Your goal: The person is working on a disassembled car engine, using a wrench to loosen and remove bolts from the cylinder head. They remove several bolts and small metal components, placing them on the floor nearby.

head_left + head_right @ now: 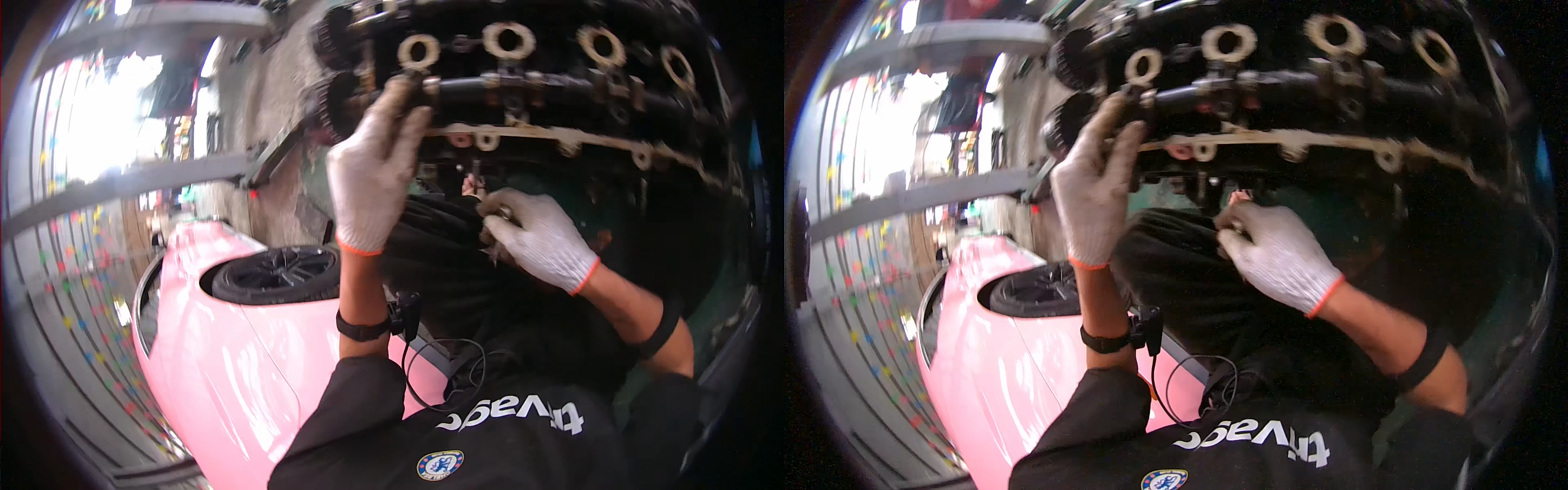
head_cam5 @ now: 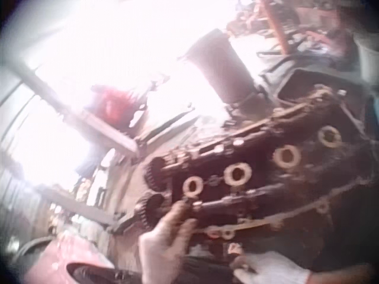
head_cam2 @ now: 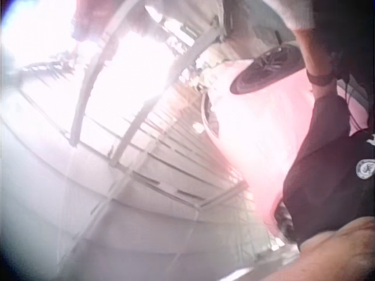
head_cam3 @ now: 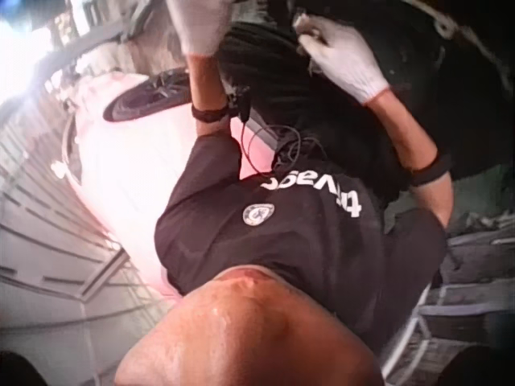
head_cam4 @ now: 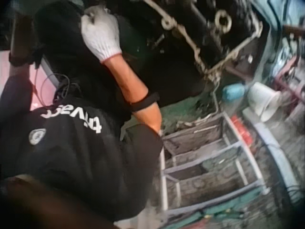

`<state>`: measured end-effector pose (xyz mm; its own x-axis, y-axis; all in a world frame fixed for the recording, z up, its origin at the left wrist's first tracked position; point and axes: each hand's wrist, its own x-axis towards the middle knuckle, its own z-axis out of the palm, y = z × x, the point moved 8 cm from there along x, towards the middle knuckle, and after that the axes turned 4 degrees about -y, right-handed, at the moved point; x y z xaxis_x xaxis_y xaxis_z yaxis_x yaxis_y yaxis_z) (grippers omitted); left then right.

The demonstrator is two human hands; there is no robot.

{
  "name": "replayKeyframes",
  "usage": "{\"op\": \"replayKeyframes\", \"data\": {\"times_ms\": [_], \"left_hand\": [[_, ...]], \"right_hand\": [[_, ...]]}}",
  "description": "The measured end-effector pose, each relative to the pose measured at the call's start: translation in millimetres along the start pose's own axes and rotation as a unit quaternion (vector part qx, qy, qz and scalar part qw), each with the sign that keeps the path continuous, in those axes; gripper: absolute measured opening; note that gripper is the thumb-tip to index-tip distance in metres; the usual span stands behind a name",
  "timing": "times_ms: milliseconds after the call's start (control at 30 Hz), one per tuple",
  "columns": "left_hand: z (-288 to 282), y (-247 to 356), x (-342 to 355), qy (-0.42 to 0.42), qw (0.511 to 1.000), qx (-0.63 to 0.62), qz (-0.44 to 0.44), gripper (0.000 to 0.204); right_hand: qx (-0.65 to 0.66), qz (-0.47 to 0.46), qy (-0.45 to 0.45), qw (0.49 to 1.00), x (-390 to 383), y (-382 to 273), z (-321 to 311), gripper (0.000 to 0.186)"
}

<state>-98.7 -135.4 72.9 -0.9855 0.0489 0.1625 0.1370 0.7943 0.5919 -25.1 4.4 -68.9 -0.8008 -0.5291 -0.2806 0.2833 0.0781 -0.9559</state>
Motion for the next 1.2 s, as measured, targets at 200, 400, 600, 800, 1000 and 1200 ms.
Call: {"op": "replayKeyframes", "data": {"times_ms": [200,400,600,800,1000,1200], "left_hand": [[-3.9,5.7,3.9,0.037,0.997,-0.037,0.058,0.022],[-5.1,-5.7,-0.1,0.049,0.999,-0.008,-0.003,0.027],[-7.0,-3.1,-3.5,0.031,0.999,0.003,0.043,0.047],[2.6,-4.3,-3.4,-0.043,0.988,0.103,0.109,0.048],[-3.1,-0.5,-4.0,-0.026,0.986,0.095,0.135,0.036],[-10.8,10.3,-2.0,0.060,0.977,0.158,0.131,0.035]], "right_hand": [[0.037,0.007,-0.029,0.999,-8.5,-10.3,5.6,0.026],[0.060,0.046,-0.052,0.996,-9.4,-11.0,9.7,0.031],[0.077,0.056,-0.034,0.995,-11.0,-5.9,9.6,0.031],[0.021,0.071,-0.037,0.997,-14.6,-1.6,14.3,0.031],[0.011,0.079,-0.019,0.997,-11.5,-0.4,16.2,0.027],[0.004,0.078,-0.016,0.997,-8.7,3.5,17.5,0.027]]}}
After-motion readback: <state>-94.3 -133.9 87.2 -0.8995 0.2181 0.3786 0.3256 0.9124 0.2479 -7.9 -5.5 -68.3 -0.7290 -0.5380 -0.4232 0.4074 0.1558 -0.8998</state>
